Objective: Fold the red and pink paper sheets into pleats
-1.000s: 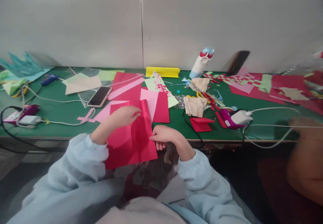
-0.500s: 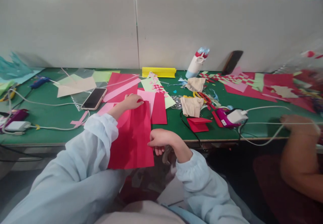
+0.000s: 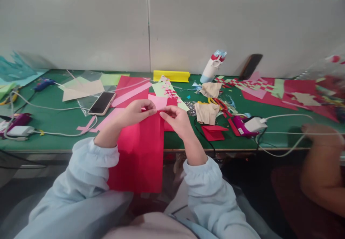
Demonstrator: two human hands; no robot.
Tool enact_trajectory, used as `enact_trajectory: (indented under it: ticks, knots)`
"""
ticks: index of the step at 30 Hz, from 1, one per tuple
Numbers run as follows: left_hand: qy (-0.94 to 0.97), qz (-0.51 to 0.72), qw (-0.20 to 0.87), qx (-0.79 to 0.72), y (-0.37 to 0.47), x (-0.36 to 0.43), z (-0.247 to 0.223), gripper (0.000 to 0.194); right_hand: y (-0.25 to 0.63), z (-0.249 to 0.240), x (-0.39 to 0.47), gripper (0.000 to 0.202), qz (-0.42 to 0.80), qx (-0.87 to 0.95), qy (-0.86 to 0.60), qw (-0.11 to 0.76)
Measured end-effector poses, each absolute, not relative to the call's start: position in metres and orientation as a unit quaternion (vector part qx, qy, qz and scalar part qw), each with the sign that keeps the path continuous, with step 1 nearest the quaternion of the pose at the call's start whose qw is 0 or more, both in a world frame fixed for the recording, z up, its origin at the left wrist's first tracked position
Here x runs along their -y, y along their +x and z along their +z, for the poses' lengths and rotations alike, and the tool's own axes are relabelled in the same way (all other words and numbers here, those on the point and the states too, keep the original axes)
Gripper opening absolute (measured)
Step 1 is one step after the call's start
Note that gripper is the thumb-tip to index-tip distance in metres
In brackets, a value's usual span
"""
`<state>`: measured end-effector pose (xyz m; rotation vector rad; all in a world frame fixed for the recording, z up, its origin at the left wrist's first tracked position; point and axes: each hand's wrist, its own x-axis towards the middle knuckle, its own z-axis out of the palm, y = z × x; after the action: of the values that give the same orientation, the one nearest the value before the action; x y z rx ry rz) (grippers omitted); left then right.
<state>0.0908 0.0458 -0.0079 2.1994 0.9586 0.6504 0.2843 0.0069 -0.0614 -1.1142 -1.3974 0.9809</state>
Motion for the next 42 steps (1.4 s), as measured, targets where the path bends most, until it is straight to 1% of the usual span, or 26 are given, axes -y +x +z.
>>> enact_trajectory:
  ticks: [4, 9, 12, 17, 24, 29, 36, 42]
  knots:
    - [0.826, 0.274, 0.305, -0.388, 0.085, -0.022, 0.001, 0.024, 0.275, -0.047, -0.005, 0.027, 0.494, 0.556, -0.402, 0.534]
    - [0.805, 0.334, 0.283, -0.401, 0.078, -0.005, 0.004, 0.021, 0.263, -0.036, -0.004, 0.028, 0.529, 0.539, -0.377, 0.537]
    - [0.776, 0.354, 0.302, -0.426, 0.073, -0.001, 0.002, 0.019, 0.258, -0.034, -0.005, 0.026, 0.545, 0.546, -0.358, 0.526]
    - [0.744, 0.370, 0.335, -0.445, 0.066, 0.003, 0.002, 0.019, 0.251, -0.032, -0.004, 0.023, 0.549, 0.548, -0.338, 0.533]
    - [0.735, 0.385, 0.335, -0.447, 0.061, 0.010, 0.009, 0.016, 0.249, -0.021, 0.006, 0.021, 0.535, 0.574, -0.320, 0.531]
    - [0.702, 0.413, 0.374, -0.443, 0.057, 0.016, 0.007, 0.015, 0.244, -0.017, 0.009, 0.020, 0.519, 0.598, -0.312, 0.525]
    - [0.654, 0.430, 0.434, -0.447, 0.054, 0.016, 0.000, 0.020, 0.240, -0.022, 0.004, 0.022, 0.537, 0.597, -0.280, 0.526]
    - [0.639, 0.426, 0.444, -0.461, 0.052, 0.011, -0.006, 0.026, 0.239, -0.025, 0.001, 0.027, 0.525, 0.598, -0.295, 0.529]
